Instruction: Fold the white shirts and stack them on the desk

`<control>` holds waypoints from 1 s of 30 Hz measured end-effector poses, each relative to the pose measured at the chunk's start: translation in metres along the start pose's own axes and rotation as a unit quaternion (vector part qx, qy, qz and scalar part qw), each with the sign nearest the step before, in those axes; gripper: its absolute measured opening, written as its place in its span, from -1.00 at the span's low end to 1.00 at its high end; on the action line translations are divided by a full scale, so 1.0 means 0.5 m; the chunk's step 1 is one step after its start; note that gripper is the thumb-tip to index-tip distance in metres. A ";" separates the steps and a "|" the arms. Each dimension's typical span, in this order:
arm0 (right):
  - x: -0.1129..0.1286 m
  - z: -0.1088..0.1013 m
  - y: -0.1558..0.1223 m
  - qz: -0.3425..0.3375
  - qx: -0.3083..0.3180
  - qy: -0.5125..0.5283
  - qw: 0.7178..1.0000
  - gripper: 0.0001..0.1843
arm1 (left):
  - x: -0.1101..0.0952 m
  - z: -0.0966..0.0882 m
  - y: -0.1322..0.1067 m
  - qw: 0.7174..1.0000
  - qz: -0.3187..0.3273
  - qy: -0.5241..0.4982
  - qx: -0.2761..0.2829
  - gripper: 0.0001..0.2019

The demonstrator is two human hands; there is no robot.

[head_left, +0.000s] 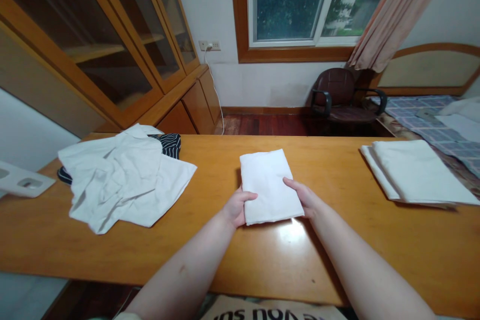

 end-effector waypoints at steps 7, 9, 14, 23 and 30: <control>0.005 -0.007 0.004 0.004 0.073 0.037 0.997 -0.34 | -0.002 0.010 -0.007 0.999 -0.015 0.023 0.047 -0.22; 0.003 -0.008 0.003 0.009 0.092 0.039 0.995 -0.37 | -0.001 0.012 -0.008 0.998 -0.024 0.035 0.051 -0.22; 0.010 -0.011 -0.004 -0.043 0.057 -0.015 0.997 -0.49 | 0.005 0.004 -0.004 0.997 -0.025 0.065 0.037 -0.17; 0.077 -0.048 -0.052 -0.185 -0.078 -0.126 0.971 -0.50 | -0.006 -0.006 0.009 0.995 -0.017 0.097 0.012 -0.30; 0.214 -0.196 -0.222 -0.174 -0.302 -0.179 0.920 -0.58 | 0.002 -0.027 0.020 0.991 -0.051 0.112 -0.061 -0.38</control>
Point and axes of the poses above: each hand's wrist, its own y-axis towards the middle knuckle, its own z-axis out of the palm, x = y × z, the point moved 5 cm from there along y, towards the middle knuckle, and after that the axes turned 4 degrees about x, right-handed, at the moved point
